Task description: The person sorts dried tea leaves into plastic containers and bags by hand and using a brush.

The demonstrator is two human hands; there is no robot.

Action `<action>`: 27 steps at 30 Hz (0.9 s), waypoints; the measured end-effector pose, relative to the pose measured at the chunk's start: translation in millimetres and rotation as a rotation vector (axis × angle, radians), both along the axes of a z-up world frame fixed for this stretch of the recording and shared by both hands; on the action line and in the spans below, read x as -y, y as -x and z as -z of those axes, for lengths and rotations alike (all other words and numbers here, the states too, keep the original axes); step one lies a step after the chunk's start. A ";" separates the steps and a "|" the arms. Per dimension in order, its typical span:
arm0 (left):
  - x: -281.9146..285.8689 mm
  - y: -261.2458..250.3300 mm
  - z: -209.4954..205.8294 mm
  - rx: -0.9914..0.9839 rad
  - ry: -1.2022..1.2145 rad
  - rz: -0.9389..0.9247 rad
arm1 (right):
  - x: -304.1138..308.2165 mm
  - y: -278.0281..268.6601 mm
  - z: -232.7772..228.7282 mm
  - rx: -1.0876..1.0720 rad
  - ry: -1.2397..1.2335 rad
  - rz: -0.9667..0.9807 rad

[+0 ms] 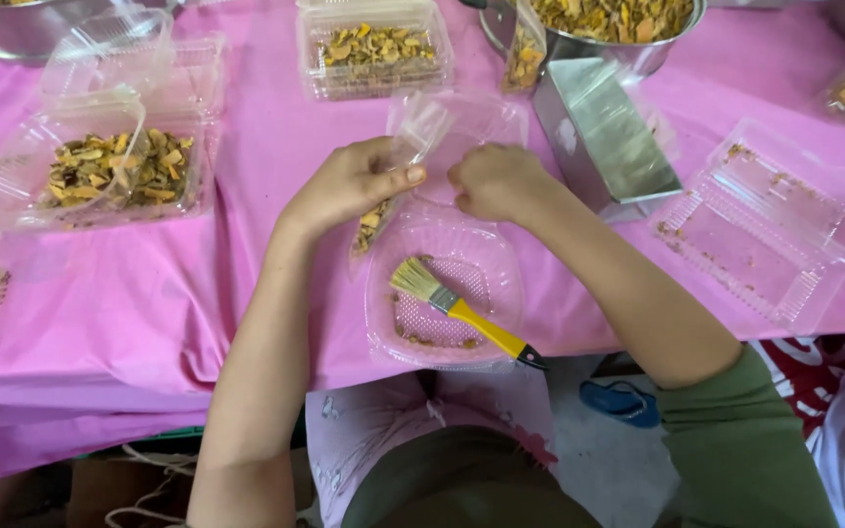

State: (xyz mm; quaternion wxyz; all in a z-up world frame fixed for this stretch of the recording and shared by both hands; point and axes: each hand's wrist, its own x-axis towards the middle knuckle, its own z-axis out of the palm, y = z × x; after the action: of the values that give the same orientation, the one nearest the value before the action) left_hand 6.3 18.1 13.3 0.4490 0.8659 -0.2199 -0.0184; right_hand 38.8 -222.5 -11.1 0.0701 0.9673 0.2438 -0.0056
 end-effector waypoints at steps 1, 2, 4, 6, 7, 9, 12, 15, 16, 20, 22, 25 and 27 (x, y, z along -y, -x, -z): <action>-0.3 0.6 2.2 -0.010 -0.007 -0.002 | -0.6 -1.4 3.3 -0.010 -0.007 -0.002; -0.1 -0.8 2.1 -0.009 -0.008 0.004 | -0.6 -4.8 3.5 0.071 0.088 0.008; 0.1 -2.6 4.1 -0.009 -0.010 0.016 | -1.4 -7.9 4.1 0.152 0.182 0.024; 1.6 -1.6 11.4 -0.027 -0.006 0.023 | -1.2 -5.0 7.7 0.081 0.162 0.051; 2.6 0.5 11.3 -0.033 -0.004 0.030 | -1.4 -1.2 5.5 0.075 0.165 0.058; 1.8 2.4 6.1 -0.036 -0.006 0.031 | -5.1 1.4 -5.2 -0.043 0.157 0.073; 2.6 0.8 8.5 -0.034 -0.014 0.038 | -15.9 18.1 -21.1 -0.167 0.157 0.101; 4.5 3.0 5.6 -0.031 -0.017 0.032 | -12.6 13.8 -21.6 -0.242 0.126 0.079; 3.2 -0.7 12.1 -0.034 -0.019 0.034 | -11.1 12.2 -16.7 -0.246 0.124 0.081; 3.1 -7.0 17.9 0.015 -0.014 0.033 | -1.0 1.7 -4.3 -0.154 0.094 0.040; 4.3 -0.9 12.7 0.050 -0.002 0.034 | 8.7 -1.9 -4.8 -0.154 0.081 0.041; 5.9 14.7 -5.7 0.076 0.031 -0.010 | 28.3 -7.5 -23.6 -0.051 -0.042 0.002; 8.7 30.4 -26.6 0.162 -0.079 -0.028 | 42.8 -11.3 -43.5 0.075 -0.443 -0.245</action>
State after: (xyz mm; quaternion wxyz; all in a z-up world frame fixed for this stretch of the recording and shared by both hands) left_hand -24.1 9.4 39.9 0.3953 0.8846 -0.2425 0.0494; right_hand 50.2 -265.3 32.4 -0.1343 0.9217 0.3518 0.0926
